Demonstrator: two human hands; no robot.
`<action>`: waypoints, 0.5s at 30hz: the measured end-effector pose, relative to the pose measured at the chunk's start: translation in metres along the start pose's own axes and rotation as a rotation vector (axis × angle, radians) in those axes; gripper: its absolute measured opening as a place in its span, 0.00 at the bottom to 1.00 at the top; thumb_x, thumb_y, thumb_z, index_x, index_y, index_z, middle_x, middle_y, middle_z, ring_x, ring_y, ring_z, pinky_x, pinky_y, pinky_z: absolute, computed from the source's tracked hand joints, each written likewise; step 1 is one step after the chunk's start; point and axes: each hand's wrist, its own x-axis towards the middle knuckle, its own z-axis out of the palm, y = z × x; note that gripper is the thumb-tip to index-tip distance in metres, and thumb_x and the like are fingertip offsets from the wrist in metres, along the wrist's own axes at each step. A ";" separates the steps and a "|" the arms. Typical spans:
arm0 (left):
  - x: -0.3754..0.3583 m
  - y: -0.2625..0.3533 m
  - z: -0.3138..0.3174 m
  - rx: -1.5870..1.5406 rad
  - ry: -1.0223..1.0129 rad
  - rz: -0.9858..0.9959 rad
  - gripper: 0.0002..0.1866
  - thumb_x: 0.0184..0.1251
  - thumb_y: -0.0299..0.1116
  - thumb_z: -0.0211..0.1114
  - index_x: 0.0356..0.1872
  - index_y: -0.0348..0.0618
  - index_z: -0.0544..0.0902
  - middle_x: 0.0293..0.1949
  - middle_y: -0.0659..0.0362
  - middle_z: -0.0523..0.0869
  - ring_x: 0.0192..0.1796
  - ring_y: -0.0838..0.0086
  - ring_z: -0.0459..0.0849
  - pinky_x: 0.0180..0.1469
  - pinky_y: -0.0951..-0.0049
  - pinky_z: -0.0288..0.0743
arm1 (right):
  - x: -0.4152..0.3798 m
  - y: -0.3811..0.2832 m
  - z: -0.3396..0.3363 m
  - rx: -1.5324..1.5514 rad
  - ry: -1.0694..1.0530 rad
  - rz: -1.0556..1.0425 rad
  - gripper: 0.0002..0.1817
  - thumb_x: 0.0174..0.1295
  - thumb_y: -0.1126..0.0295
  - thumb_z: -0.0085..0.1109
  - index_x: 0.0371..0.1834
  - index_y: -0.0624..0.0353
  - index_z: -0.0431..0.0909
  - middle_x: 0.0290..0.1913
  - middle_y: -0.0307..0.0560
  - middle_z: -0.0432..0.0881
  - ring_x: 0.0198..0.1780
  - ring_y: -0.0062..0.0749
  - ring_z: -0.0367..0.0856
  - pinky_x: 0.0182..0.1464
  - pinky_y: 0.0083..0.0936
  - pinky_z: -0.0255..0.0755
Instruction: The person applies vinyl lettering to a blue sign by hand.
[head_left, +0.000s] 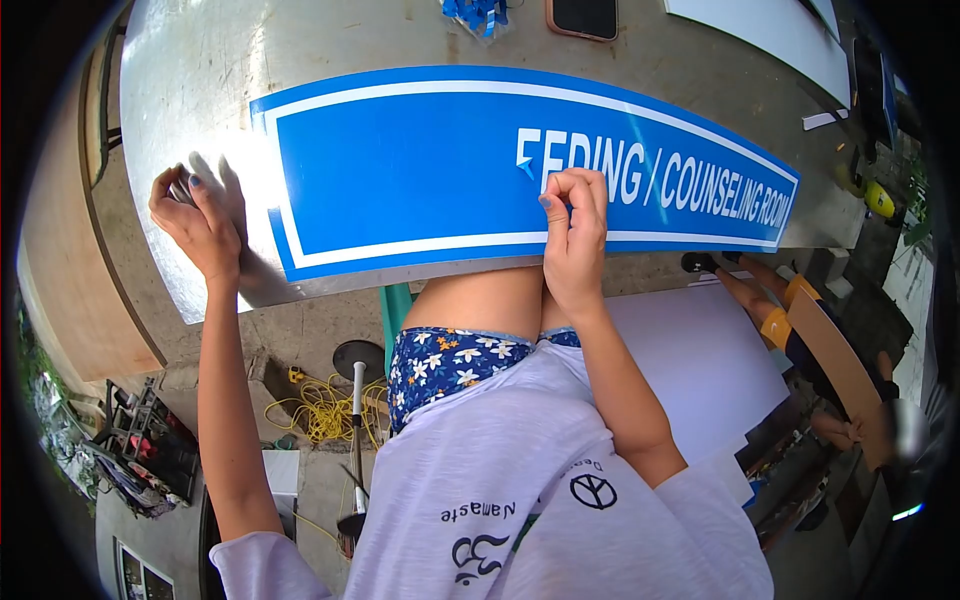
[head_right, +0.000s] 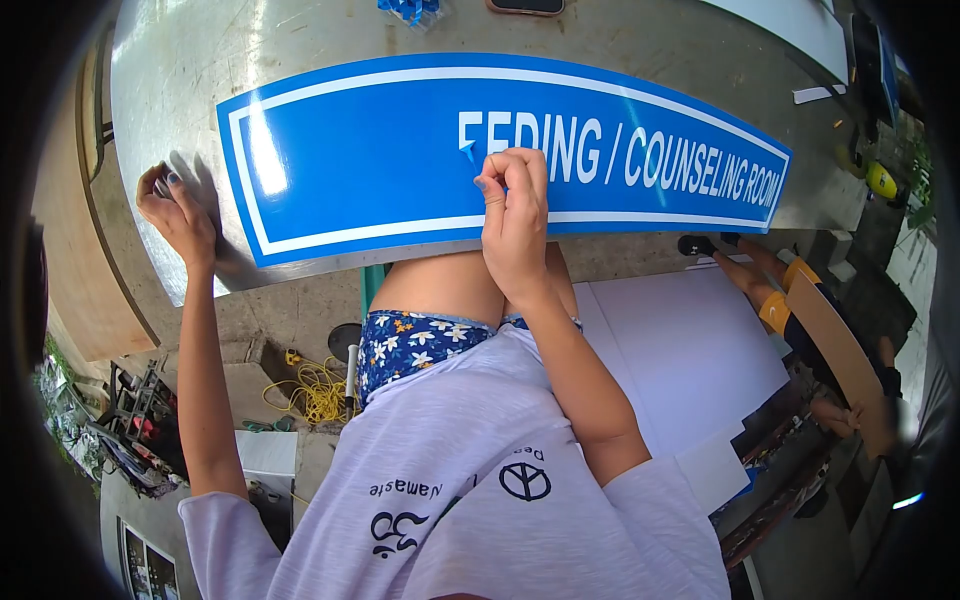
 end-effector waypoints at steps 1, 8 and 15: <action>0.000 0.001 0.000 -0.002 -0.002 -0.007 0.22 0.73 0.41 0.51 0.59 0.35 0.66 0.54 0.46 0.70 0.60 0.56 0.68 0.66 0.58 0.59 | -0.003 -0.002 0.001 -0.004 -0.002 -0.013 0.01 0.66 0.78 0.52 0.37 0.64 0.72 0.42 0.49 0.70 0.38 0.33 0.72 0.41 0.27 0.69; 0.000 -0.002 0.001 -0.014 0.004 -0.017 0.22 0.72 0.41 0.52 0.59 0.35 0.67 0.54 0.46 0.70 0.60 0.56 0.67 0.66 0.58 0.58 | -0.002 -0.012 -0.003 0.017 0.050 -0.016 0.03 0.66 0.76 0.56 0.39 0.62 0.74 0.45 0.47 0.69 0.36 0.30 0.71 0.41 0.25 0.69; 0.001 -0.002 0.000 -0.002 -0.004 -0.017 0.22 0.72 0.40 0.51 0.59 0.35 0.67 0.54 0.46 0.70 0.60 0.56 0.67 0.66 0.58 0.58 | 0.033 -0.003 -0.019 0.036 -0.060 -0.036 0.10 0.57 0.73 0.68 0.36 0.57 0.74 0.47 0.43 0.71 0.47 0.30 0.70 0.52 0.28 0.66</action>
